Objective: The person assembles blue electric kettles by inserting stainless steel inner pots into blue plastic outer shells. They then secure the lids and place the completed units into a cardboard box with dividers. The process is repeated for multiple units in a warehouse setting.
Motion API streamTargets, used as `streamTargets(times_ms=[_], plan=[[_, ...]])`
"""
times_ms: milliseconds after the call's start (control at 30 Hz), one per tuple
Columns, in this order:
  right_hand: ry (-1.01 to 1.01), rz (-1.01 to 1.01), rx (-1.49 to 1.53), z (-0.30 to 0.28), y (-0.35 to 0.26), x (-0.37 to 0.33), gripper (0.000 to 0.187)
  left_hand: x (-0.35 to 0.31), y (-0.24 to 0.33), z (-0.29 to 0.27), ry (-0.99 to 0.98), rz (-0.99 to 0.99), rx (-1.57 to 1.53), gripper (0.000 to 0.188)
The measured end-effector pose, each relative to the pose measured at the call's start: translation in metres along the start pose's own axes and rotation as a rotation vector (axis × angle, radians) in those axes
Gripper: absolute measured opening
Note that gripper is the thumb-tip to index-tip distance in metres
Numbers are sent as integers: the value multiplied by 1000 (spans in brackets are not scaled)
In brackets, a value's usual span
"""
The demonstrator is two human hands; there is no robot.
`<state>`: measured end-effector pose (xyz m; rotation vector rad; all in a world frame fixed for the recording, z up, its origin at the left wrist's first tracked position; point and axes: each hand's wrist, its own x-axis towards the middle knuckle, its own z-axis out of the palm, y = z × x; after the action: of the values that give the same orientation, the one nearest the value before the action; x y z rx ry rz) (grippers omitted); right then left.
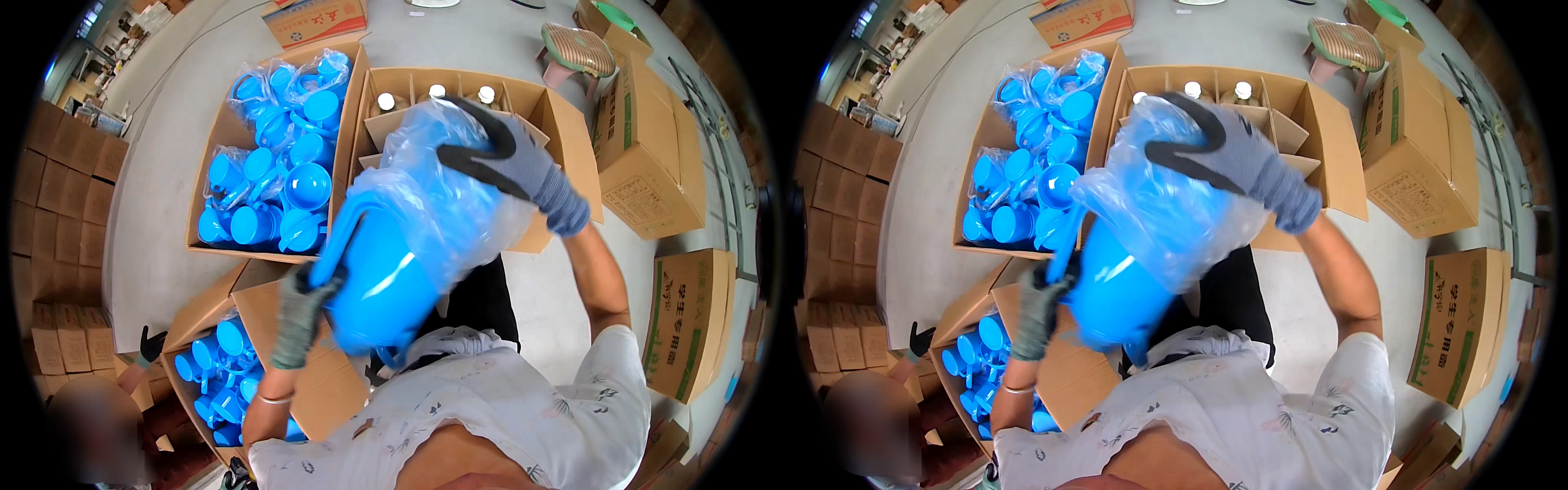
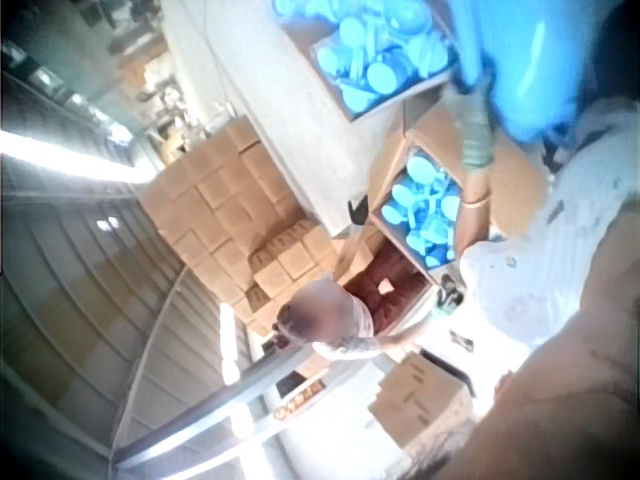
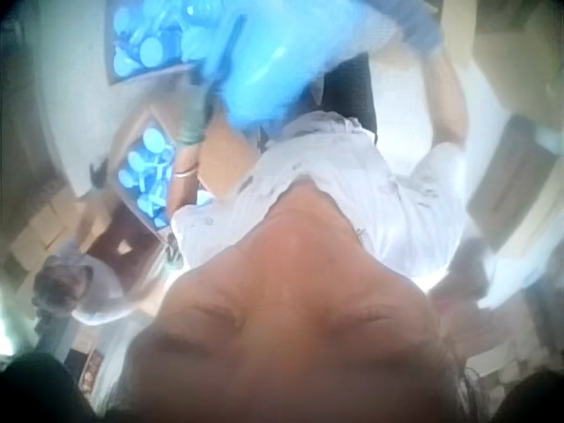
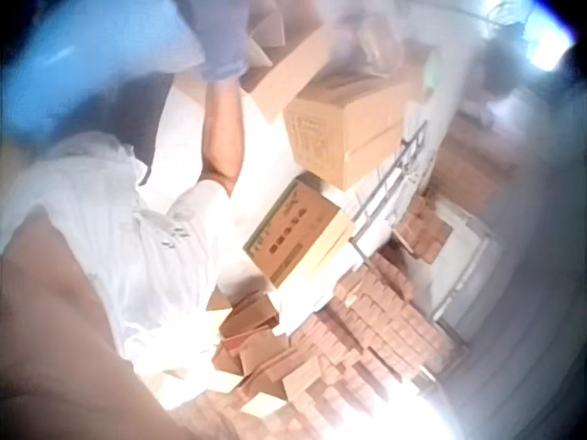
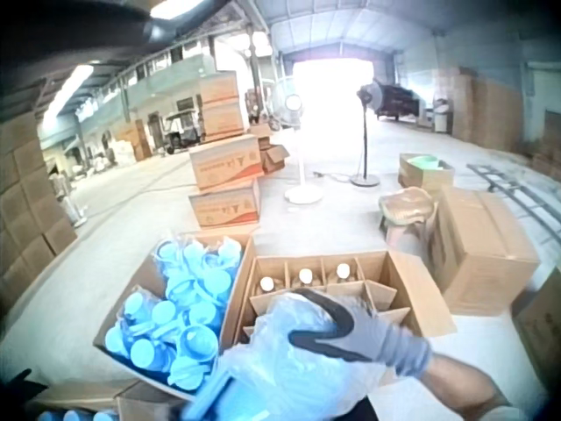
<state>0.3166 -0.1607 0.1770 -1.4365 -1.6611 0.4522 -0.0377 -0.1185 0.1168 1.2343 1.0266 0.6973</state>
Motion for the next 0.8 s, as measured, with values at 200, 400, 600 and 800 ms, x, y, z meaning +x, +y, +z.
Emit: streamTargets(times_ms=[200,400,600,800], plan=[[-493,132,-494,24,-29,24,70,-6,-81,35,-405,52,534,40],[-461,53,764,26,96,49,43,64,2,27,-194,303,15,54],[-725,36,166,13,85,63,34,16,-18,70,-219,296,453,61],[-734,326,505,-4,45,57,30,-39,-60,35,-420,65,567,41]])
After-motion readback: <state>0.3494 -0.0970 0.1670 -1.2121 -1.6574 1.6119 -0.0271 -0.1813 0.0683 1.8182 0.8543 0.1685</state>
